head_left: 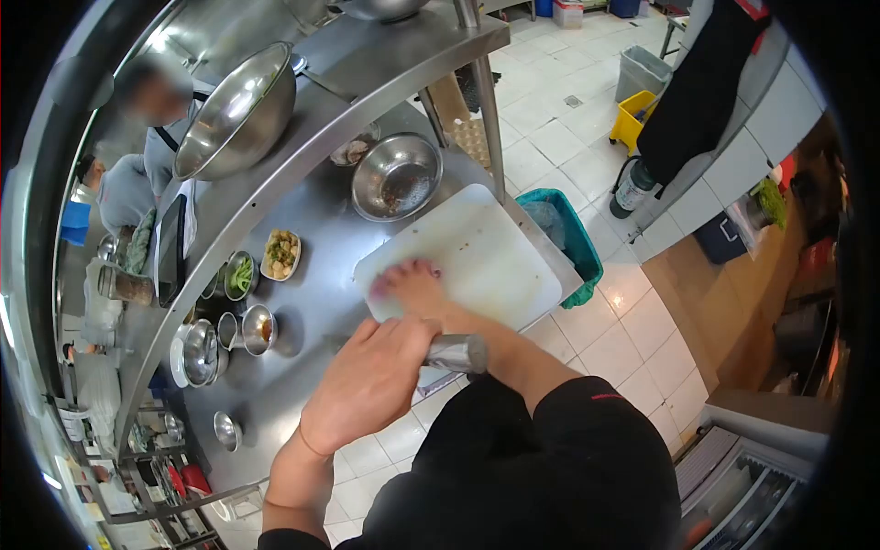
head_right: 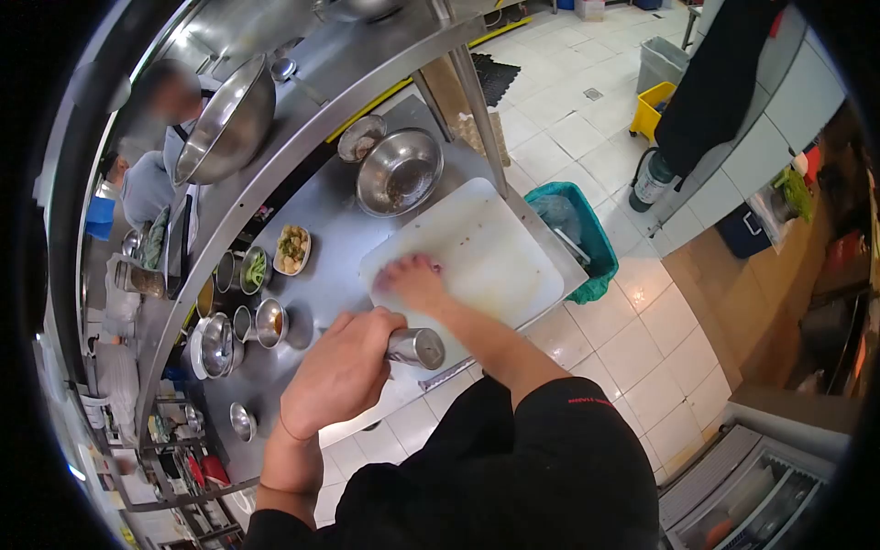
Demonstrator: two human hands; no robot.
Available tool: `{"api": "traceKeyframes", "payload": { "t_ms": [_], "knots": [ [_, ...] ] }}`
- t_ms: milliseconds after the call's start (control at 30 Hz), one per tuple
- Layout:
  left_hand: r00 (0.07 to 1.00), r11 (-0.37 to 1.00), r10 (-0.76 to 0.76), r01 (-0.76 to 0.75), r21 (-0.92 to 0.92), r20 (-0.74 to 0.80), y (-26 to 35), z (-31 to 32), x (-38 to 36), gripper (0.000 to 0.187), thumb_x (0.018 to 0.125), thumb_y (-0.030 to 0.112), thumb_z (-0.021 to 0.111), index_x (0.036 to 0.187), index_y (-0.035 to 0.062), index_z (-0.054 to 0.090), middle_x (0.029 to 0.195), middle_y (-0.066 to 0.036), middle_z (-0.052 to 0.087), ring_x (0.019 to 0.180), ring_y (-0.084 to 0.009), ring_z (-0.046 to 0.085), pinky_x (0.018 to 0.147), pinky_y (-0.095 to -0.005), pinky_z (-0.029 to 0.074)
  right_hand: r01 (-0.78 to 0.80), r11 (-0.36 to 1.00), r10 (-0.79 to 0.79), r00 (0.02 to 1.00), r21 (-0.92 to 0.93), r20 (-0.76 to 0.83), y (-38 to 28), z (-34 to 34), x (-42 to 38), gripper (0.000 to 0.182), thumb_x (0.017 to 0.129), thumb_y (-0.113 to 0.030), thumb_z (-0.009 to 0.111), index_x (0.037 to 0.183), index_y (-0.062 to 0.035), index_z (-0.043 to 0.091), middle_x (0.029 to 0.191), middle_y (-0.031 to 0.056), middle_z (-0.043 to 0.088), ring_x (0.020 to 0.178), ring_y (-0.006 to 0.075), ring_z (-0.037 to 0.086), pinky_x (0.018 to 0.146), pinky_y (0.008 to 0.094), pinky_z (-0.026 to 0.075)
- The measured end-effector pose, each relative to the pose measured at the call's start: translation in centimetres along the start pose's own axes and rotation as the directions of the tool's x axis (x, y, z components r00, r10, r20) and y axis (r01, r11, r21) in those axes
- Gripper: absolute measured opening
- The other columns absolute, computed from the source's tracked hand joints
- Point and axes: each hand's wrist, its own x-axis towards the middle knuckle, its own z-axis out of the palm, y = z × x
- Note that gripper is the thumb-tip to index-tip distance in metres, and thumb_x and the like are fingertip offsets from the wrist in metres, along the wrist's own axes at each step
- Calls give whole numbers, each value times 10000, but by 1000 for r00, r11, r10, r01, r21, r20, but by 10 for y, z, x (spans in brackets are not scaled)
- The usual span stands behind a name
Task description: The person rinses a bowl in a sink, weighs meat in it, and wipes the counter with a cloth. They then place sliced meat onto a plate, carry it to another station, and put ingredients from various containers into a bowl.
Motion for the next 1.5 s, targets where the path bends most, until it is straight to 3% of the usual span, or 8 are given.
{"api": "traceKeyframes", "payload": {
  "t_ms": [200,467,567,667,767,933,1167,1500],
  "knots": [
    [997,962,61,-72,263,48,-31,67,-21,268,795,41,548,1055,89,508,888,-57,539,859,-227,570,734,-348,387,-623,776,583,769,-101,-262,160,-39,-38,212,838,-149,546,1000,-137,682,1027,84,592,1017,283,548,869,430,444],
    [989,964,149,-147,220,7,-108,248,47,218,838,110,559,1056,118,557,985,-43,573,953,-228,581,833,-393,441,-160,985,159,987,-59,-34,137,-86,-127,359,793,-75,561,1093,-211,705,1045,112,571,1006,346,511,873,453,416],
    [968,985,81,-114,-132,-236,-136,258,71,275,835,164,614,1105,111,593,1040,-97,613,1044,-302,574,927,-436,436,-425,896,435,899,-128,58,205,-86,-106,371,792,-71,559,1108,-209,696,1039,114,565,992,346,502,860,464,416],
    [582,764,-637,391,-514,-505,-191,225,112,271,847,76,562,1106,-4,581,1125,-192,616,1073,-384,559,975,-419,437,-566,818,549,821,-101,-154,220,-88,-83,381,786,-101,586,1138,-216,674,1047,129,569,982,353,502,849,454,417],
    [45,200,-980,212,-957,-195,-309,221,154,369,778,193,716,974,-73,550,923,-245,646,887,-382,654,796,-422,535,-424,887,440,896,186,-60,167,-95,-78,441,769,-196,637,1209,-178,618,1191,156,533,1083,378,464,886,499,383],
    [-93,161,-946,693,-702,-309,-350,189,170,273,707,73,680,897,-101,590,752,-242,681,681,-343,704,648,-382,582,-255,964,248,965,75,86,119,-68,-98,499,778,-270,654,1258,-156,579,1281,161,484,1209,385,411,897,550,346],
    [315,300,-816,948,111,-485,-309,151,166,251,846,185,548,939,38,729,917,-175,717,958,-356,683,824,-404,560,-156,985,140,969,68,205,140,-73,-91,464,782,-307,660,1217,-157,602,1215,127,511,1133,346,448,846,535,343],
    [155,185,-982,893,-411,-105,-329,150,189,250,765,181,694,956,22,720,1075,-217,678,1039,-312,663,896,-411,538,-33,992,14,988,123,155,149,-74,-87,477,760,-337,669,1191,-144,604,1124,125,511,1049,344,455,831,542,337]
  ]
}}
